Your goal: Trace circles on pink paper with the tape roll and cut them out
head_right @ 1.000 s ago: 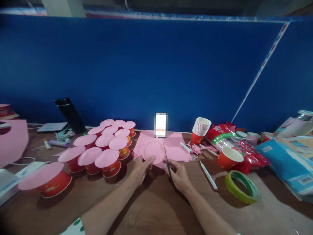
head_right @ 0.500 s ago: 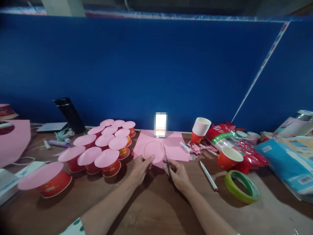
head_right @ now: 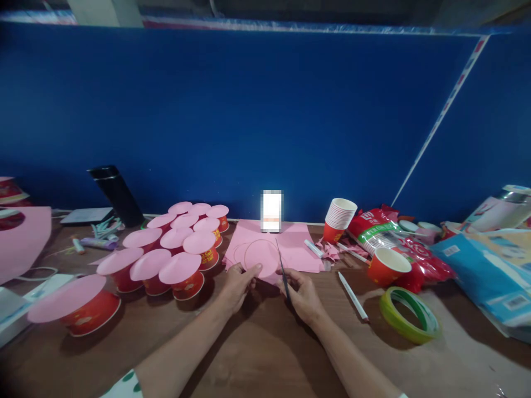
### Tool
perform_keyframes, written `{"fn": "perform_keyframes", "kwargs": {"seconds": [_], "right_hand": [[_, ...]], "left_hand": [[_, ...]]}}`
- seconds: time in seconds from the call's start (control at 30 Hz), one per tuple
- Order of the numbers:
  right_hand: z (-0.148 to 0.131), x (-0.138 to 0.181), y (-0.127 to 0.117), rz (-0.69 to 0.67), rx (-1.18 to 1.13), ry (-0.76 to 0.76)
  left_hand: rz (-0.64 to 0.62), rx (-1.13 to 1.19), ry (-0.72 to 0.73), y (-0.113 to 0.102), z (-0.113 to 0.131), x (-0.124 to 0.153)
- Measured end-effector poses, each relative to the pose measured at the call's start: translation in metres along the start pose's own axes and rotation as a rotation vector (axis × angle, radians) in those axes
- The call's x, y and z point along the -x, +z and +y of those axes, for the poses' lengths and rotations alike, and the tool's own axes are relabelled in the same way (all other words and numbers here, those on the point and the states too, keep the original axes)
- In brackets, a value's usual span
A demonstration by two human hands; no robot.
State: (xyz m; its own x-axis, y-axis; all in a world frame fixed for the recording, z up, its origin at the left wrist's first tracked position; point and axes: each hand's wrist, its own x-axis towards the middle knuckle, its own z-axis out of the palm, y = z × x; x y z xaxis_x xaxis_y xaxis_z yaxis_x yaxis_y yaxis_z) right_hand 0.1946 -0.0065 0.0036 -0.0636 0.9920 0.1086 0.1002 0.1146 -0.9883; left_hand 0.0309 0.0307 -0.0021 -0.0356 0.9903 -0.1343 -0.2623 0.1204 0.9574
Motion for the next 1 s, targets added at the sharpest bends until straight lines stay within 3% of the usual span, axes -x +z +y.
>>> {"fn": "perform_keyframes", "kwargs": {"seconds": [1.0], "right_hand": [[-0.0057, 0.0, 0.001, 0.032, 0.054, 0.018]], "left_hand": [[0.009, 0.026, -0.007, 0.0012, 0.0001, -0.0003]]}}
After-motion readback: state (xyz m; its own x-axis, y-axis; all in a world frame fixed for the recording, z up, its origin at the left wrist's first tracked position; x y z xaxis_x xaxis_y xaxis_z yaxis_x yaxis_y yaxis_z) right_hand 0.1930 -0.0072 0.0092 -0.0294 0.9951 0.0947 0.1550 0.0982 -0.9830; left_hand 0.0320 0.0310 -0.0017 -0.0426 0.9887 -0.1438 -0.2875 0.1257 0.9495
